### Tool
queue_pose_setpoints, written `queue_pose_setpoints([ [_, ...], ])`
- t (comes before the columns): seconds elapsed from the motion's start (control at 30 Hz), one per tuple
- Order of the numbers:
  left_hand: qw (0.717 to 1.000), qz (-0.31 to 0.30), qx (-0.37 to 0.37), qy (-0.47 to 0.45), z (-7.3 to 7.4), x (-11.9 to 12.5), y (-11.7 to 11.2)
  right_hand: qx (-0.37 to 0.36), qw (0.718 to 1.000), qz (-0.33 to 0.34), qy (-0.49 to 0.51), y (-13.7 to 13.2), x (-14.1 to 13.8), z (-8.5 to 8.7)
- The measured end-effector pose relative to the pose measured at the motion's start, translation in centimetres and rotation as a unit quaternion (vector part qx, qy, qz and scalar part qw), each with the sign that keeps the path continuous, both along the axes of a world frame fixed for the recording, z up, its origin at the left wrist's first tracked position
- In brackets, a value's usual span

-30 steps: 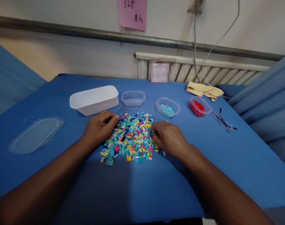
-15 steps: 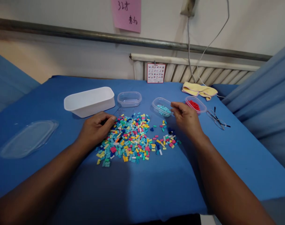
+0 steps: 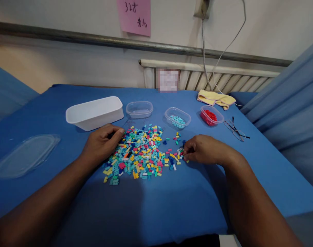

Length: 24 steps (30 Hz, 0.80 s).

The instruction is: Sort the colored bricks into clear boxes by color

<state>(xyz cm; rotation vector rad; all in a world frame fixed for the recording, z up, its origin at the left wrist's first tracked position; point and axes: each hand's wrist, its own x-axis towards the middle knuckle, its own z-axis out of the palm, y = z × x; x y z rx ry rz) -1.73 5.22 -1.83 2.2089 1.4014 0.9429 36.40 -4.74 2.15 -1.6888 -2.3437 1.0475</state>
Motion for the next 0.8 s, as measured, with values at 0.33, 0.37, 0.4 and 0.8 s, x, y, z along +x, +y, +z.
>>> queue_pose_setpoints([
  [0.33, 1.0, -0.01, 0.008, -0.008, -0.2, -0.1, 0.0, 0.069, 0.993, 0.011, -0.092, -0.2, -1.9, -0.1],
  [0.37, 1.0, -0.009, 0.007, -0.008, -0.2, 0.0, 0.0, 0.075, 0.992, 0.015, -0.097, -0.3, -1.9, -0.1],
  [0.4, 1.0, -0.009, 0.006, -0.009, -0.1, 0.0, 0.0, 0.078, 0.992, 0.017, -0.102, -0.3, -1.9, -0.1],
  [0.8, 1.0, -0.013, 0.007, -0.006, -0.1, -0.2, 0.0, 0.061, 0.997, -0.029, -0.036, -0.1, -1.7, 0.5],
])
